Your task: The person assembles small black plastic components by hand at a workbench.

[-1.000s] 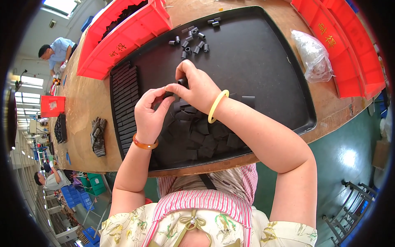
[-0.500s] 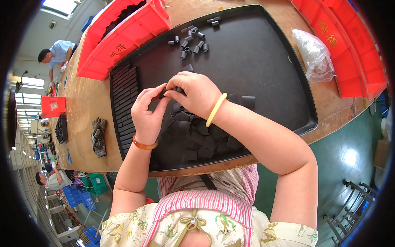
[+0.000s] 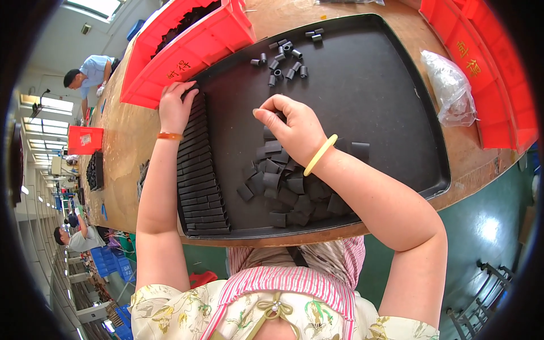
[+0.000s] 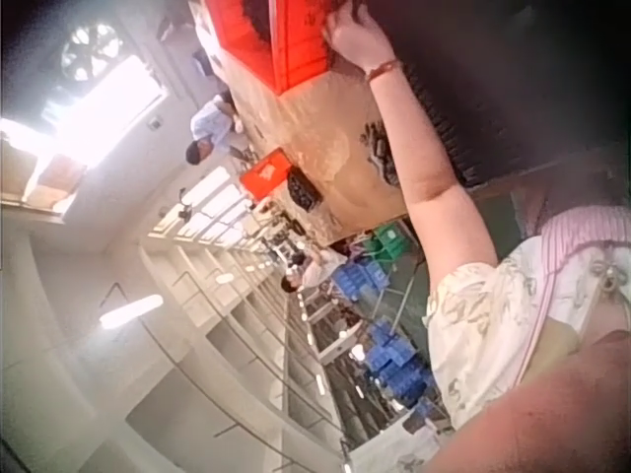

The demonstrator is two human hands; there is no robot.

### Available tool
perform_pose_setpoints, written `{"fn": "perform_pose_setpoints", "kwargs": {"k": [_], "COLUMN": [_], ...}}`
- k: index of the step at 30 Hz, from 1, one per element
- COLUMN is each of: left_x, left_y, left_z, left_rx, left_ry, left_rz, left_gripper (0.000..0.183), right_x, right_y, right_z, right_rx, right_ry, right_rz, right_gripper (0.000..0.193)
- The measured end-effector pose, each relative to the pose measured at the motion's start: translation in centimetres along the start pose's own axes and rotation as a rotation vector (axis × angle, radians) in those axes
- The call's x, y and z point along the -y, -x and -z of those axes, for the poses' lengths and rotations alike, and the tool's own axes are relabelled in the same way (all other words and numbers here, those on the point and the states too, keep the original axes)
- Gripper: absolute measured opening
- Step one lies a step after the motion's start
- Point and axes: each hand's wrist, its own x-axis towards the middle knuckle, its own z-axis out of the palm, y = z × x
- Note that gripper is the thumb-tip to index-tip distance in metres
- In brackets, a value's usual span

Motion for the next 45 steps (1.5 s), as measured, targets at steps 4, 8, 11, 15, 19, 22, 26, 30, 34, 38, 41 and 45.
{"fn": "perform_pose_setpoints", "kwargs": {"k": [4,8,11,15,19,22,26,30,34,38,41,45], "left_x": [1.2,1.0,1.1,1.0,-1.5,-8.2,-15.9,-17.3,-16.5,-15.9,-15.5,-14.5], "left_y": [0.4,1.8,2.7,2.8,1.8,0.1,-0.3,0.1,0.3,1.0,2.3,3.7], "left_z": [-1.8,-1.9,-1.5,-0.7,0.5,2.1,1.1,-1.6,-1.5,0.6,1.6,2.7], "left_rx": [0.055,0.064,0.105,0.128,-0.015,-0.006,0.256,0.394,0.239,0.330,0.218,0.272], "left_ry": [-0.002,-0.148,-0.193,-0.144,-0.068,0.234,0.572,0.267,0.233,0.475,0.587,0.810], "left_rz": [-0.013,-0.130,-0.158,-0.167,-0.100,-0.033,0.037,0.095,-0.030,0.152,0.157,0.339], "left_gripper": [0.017,0.026,0.037,0.043,0.038,0.021,0.017,0.037,0.038,0.037,0.035,0.034], "right_x": [-0.4,-0.2,-0.2,0.5,0.0,-0.7,-0.7,-0.8,-0.6,-0.4,-0.5,-0.5], "right_y": [0.0,-0.1,-0.4,-0.6,-1.7,-1.9,-1.8,-1.9,-1.7,-1.4,-1.3,-1.2], "right_z": [0.0,0.3,1.4,1.6,2.1,2.8,2.6,2.2,2.1,2.0,1.9,1.7], "right_rx": [0.003,0.004,0.080,-0.067,-0.272,-0.286,-0.297,-0.278,-0.255,-0.217,-0.209,-0.170], "right_ry": [0.030,-0.136,-0.449,-0.821,-0.763,-0.744,-0.694,-0.677,-0.659,-0.601,-0.580,-0.565], "right_rz": [0.005,-0.118,-0.312,-0.444,-0.390,-0.363,-0.354,-0.347,-0.331,-0.294,-0.299,-0.312], "right_gripper": [0.024,0.023,0.021,0.020,0.022,0.023,0.024,0.022,0.022,0.022,0.021,0.021]}}
